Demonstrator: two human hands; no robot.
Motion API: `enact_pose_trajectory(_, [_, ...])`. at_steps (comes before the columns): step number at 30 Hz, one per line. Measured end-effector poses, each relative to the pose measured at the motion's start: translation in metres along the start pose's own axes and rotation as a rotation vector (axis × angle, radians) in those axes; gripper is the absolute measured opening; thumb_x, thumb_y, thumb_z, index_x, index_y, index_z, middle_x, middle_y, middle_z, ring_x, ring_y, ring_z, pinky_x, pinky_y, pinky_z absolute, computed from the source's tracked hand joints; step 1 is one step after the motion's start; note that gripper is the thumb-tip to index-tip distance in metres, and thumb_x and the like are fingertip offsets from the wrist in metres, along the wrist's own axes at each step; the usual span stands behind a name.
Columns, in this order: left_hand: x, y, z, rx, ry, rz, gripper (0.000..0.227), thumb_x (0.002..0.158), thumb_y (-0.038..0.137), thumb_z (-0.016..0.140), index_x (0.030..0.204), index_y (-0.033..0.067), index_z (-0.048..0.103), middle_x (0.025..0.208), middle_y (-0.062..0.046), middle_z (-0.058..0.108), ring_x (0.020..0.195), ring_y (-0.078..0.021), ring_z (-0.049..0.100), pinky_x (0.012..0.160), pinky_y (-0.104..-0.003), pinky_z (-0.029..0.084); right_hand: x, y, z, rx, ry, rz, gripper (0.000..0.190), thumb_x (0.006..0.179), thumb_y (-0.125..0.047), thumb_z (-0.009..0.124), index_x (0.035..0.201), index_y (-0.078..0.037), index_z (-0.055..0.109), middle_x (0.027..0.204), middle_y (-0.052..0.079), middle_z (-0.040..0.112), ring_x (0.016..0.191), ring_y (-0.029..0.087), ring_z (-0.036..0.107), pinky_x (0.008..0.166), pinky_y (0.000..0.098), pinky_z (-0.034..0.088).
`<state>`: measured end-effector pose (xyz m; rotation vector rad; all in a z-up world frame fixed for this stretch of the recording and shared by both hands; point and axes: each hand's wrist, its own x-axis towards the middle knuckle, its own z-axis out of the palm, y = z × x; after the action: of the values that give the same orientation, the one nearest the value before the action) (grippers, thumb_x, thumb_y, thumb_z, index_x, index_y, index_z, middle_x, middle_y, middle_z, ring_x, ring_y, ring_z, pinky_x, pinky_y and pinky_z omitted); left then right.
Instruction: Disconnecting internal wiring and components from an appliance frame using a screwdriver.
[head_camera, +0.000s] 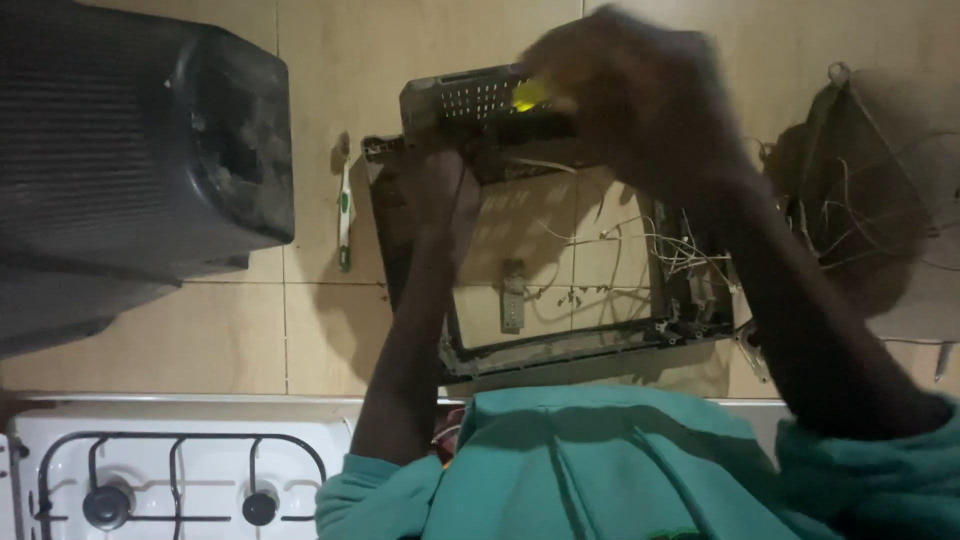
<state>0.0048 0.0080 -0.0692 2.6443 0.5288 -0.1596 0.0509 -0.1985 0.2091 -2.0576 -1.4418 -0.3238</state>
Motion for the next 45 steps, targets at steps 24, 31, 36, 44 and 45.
enact_pose_trajectory(24, [0.007, -0.004, -0.001, 0.168, 0.066, 0.339, 0.02, 0.083, -0.005, 0.073, 0.067, 0.0057, 0.074, 0.063, -0.008, 0.069, 0.052, -0.0251, 0.062, 0.045, -0.036, 0.05, -0.175, -0.037, -0.054, 0.41, 0.508, 0.618, 0.017, 0.114, 0.001, 0.064, 0.125, -0.007, 0.052, 0.129, 0.018, 0.066, 0.127, 0.032, 0.072, 0.11, 0.0405, 0.066])
enact_pose_trajectory(31, [-0.003, 0.016, -0.036, 0.019, 0.141, 0.368, 0.013, 0.1, 0.011, 0.063, 0.088, 0.0093, 0.069, 0.079, -0.011, 0.073, 0.062, -0.0291, 0.066, 0.05, -0.041, 0.051, -0.196, -0.032, -0.05, 0.484, 0.526, 0.64, 0.019, 0.112, -0.006, 0.061, 0.127, -0.011, 0.051, 0.133, 0.013, 0.065, 0.129, 0.028, 0.071, 0.116, 0.038, 0.064])
enact_pose_trajectory(36, [-0.046, 0.053, -0.117, 0.154, -0.059, 0.013, 0.048, 0.104, 0.035, 0.061, 0.059, 0.0204, 0.05, 0.057, -0.001, 0.055, 0.046, -0.0135, 0.046, 0.042, -0.033, 0.037, -0.199, -0.037, -0.051, 0.5, 0.55, 0.69, 0.022, 0.11, -0.001, 0.063, 0.127, -0.012, 0.053, 0.133, 0.013, 0.066, 0.128, 0.025, 0.07, 0.113, 0.0362, 0.063])
enact_pose_trajectory(44, [-0.056, 0.061, -0.143, 0.254, -0.083, 0.159, 0.031, 0.091, 0.002, 0.064, 0.062, 0.0101, 0.063, 0.059, -0.008, 0.056, 0.049, -0.0211, 0.053, 0.042, -0.035, 0.04, -0.21, -0.029, -0.053, 0.499, 0.529, 0.638, 0.02, 0.11, -0.001, 0.061, 0.126, -0.009, 0.052, 0.134, 0.014, 0.065, 0.13, 0.028, 0.07, 0.114, 0.0368, 0.064])
enact_pose_trajectory(45, [-0.051, 0.058, -0.136, 0.254, -0.084, 0.162, 0.031, 0.091, 0.002, 0.064, 0.062, 0.0101, 0.063, 0.059, -0.008, 0.056, 0.049, -0.0211, 0.053, 0.042, -0.035, 0.04, -0.212, -0.027, -0.053, 0.496, 0.53, 0.639, 0.02, 0.11, -0.001, 0.061, 0.126, -0.009, 0.052, 0.134, 0.014, 0.065, 0.13, 0.028, 0.07, 0.114, 0.0368, 0.064])
